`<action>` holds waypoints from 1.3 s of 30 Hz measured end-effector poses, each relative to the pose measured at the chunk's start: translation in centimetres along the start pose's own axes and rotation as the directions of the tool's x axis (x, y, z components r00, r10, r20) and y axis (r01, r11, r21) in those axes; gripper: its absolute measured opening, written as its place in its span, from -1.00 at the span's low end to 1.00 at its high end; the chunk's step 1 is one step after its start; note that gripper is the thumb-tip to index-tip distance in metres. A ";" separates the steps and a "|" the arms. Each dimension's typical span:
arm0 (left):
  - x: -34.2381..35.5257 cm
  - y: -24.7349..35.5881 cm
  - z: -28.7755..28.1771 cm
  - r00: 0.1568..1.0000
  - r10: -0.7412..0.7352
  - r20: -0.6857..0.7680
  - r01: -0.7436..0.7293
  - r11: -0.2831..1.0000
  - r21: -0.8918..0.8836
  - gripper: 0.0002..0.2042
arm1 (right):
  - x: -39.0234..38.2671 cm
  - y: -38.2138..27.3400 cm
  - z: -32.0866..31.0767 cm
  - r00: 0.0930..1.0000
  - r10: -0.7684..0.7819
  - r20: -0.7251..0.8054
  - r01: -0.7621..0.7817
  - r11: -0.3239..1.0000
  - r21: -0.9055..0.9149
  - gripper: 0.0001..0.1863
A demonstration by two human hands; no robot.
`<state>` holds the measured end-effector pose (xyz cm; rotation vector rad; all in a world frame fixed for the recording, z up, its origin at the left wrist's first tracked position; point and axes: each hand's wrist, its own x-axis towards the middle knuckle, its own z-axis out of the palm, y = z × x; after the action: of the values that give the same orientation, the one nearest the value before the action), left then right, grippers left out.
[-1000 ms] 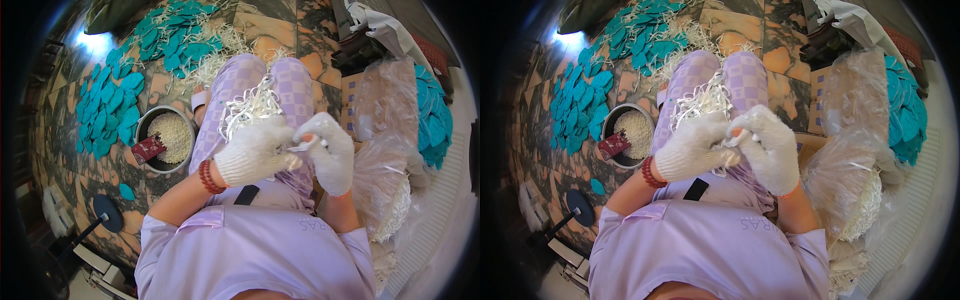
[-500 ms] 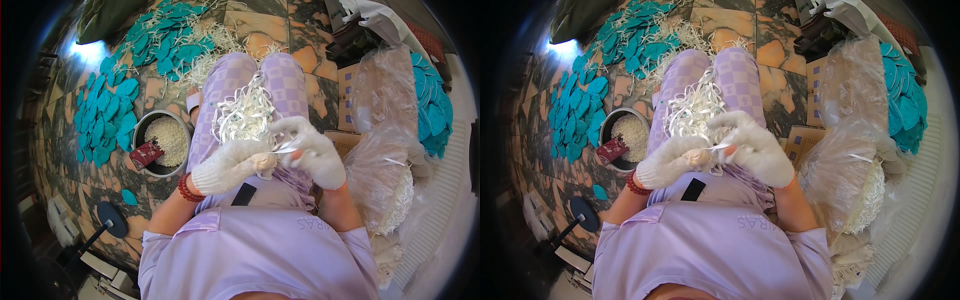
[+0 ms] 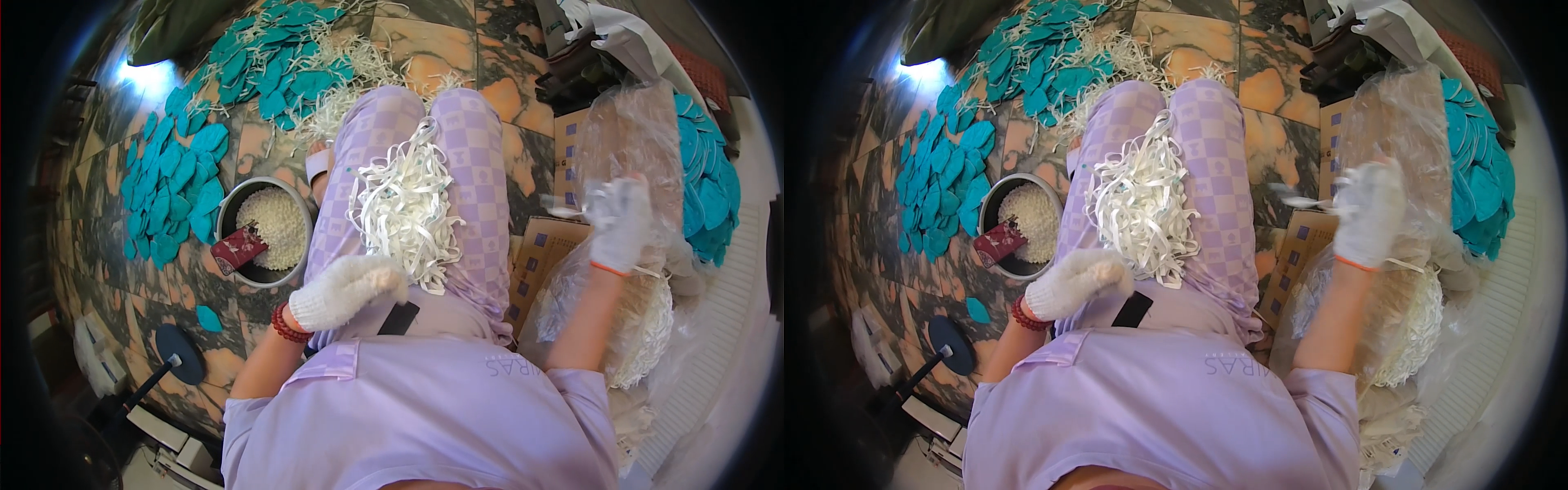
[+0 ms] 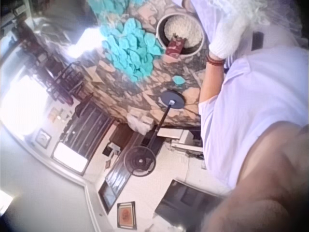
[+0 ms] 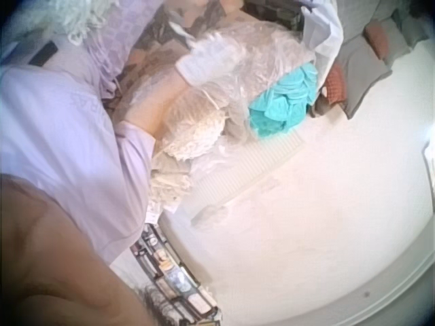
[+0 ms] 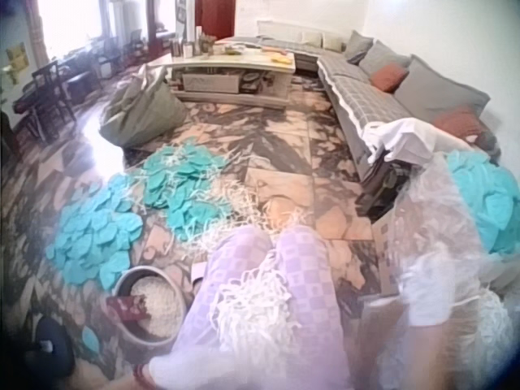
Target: The person untangles white elastic straps by hand, gathers them into bunches, and places them into a clear plastic bag.
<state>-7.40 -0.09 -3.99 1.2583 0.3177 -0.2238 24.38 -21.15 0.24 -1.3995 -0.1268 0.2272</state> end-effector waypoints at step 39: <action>6.4 7.1 2.7 0.869 0.474 0.141 -0.441 0.615 0.654 -0.90 | -9.4 -2.3 6.2 0.640 0.420 0.644 -0.468 0.877 -0.107 -0.90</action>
<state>1.26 -0.50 0.77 2.0283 -0.0843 0.1645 14.03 -17.71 3.99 -1.2043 -0.3475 1.1411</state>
